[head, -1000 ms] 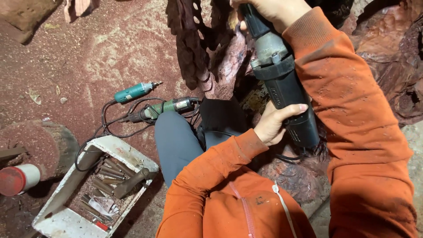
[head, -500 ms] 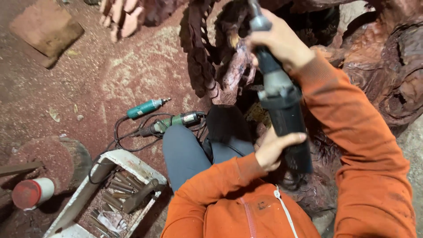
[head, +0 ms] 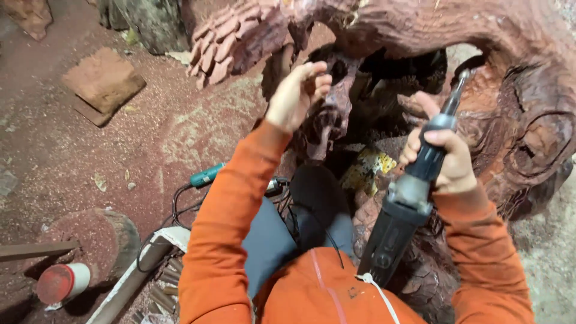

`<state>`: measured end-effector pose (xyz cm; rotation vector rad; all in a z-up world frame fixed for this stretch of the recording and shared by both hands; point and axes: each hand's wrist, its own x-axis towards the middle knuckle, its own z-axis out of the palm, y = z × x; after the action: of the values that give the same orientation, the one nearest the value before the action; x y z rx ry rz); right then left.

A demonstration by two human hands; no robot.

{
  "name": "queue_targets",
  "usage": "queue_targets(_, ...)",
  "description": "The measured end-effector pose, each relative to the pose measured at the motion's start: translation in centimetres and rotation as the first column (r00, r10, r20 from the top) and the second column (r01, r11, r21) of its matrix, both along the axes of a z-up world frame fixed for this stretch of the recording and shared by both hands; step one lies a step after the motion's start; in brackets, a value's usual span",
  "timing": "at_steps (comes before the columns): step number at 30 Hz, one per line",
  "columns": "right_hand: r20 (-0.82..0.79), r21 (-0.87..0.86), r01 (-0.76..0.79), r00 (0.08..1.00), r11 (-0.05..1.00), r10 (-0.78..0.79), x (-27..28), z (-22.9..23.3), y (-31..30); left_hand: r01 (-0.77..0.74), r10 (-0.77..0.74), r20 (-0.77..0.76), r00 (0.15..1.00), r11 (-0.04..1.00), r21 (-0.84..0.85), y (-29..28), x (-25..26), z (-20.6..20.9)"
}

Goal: Carving intricate details into a large wooden sculpture using a power rotary tool

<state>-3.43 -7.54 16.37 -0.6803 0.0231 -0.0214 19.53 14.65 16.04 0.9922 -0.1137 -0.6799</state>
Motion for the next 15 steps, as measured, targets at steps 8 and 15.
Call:
queue_targets(8, -0.023, -0.090, -0.009, 1.000, 0.996, 0.007, 0.7, -0.1, 0.4, 0.568, -0.890, 0.244, 0.384, 0.020, -0.823, -3.9, -1.2, -12.5)
queue_targets(15, -0.035, -0.182, -0.174, 0.985, 0.968, 0.171, 5.0, 1.1, 6.1, 0.366, -0.387, 0.156, 0.909, 0.919, 0.147, 1.0, -27.4, -8.9)
